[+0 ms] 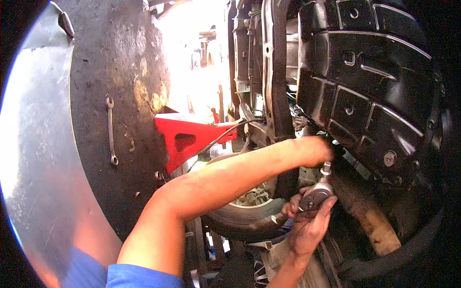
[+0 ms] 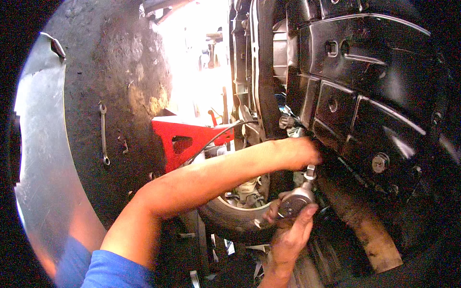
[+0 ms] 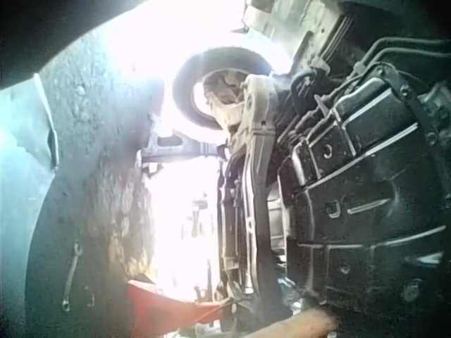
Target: Tightening bolts on the undercarriage of a car using a ratchet while another person assists.
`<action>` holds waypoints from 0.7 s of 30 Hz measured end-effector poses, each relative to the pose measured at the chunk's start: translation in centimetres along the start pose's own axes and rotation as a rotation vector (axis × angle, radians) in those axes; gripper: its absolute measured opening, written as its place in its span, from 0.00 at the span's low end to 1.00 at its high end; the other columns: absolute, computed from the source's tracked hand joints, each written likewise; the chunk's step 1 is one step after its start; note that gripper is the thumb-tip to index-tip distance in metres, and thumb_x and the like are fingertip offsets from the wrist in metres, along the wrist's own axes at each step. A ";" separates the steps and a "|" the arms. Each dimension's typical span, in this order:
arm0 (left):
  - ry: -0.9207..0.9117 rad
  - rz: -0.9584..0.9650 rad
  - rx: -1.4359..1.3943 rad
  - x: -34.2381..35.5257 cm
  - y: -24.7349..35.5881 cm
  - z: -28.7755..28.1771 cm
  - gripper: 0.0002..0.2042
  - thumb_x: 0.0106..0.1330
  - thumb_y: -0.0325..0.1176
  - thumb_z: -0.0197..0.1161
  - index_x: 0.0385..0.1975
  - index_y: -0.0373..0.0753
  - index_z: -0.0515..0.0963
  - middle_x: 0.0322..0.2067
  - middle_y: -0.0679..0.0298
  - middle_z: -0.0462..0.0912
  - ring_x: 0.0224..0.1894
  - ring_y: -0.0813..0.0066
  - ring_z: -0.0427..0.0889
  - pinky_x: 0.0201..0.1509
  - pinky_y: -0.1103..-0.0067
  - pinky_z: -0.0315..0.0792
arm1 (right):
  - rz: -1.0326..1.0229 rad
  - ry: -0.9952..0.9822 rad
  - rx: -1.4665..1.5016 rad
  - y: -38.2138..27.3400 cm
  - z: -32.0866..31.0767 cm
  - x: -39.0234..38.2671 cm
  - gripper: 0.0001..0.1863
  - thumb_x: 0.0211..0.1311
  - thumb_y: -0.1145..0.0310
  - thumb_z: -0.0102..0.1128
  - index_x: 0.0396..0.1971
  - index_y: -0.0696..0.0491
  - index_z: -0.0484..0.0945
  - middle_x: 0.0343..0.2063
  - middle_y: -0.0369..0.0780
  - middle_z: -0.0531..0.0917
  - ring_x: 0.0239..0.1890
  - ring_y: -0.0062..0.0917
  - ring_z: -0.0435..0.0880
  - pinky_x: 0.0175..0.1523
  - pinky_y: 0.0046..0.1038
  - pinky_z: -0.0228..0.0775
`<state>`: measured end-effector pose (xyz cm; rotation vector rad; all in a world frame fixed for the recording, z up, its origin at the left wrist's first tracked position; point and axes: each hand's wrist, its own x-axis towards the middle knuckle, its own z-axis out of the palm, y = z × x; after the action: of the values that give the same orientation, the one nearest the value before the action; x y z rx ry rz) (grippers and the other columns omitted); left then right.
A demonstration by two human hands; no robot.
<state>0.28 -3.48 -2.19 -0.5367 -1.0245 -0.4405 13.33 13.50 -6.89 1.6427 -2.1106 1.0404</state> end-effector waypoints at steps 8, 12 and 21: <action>0.017 0.002 -0.022 0.4 0.0 0.5 0.06 0.54 0.28 0.65 0.31 0.40 0.81 0.30 0.55 0.84 0.39 0.52 0.86 0.43 0.60 0.80 | -0.005 0.073 -0.548 -1.0 -1.7 0.7 0.34 0.75 0.37 0.42 0.43 0.59 0.76 0.21 0.36 0.76 0.21 0.21 0.70 0.29 0.22 0.62; 0.123 -0.019 -0.019 0.4 0.2 0.9 0.06 0.55 0.29 0.64 0.32 0.41 0.81 0.30 0.55 0.85 0.38 0.52 0.86 0.42 0.60 0.80 | -0.054 0.287 0.117 1.8 2.3 0.3 0.35 0.76 0.37 0.39 0.48 0.60 0.71 0.26 0.40 0.76 0.27 0.29 0.74 0.37 0.30 0.68; -0.094 0.003 0.045 -0.5 -0.3 0.3 0.05 0.57 0.29 0.62 0.32 0.39 0.81 0.32 0.54 0.85 0.39 0.54 0.86 0.42 0.61 0.80 | 0.038 -0.082 -1.010 -3.9 -0.7 1.3 0.23 0.75 0.50 0.54 0.33 0.57 0.81 0.20 0.32 0.76 0.21 0.13 0.69 0.25 0.20 0.56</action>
<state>-0.31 -3.55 -2.42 -0.5225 -1.1211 -0.3909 16.39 12.64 -4.19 1.1125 -2.1326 -0.1509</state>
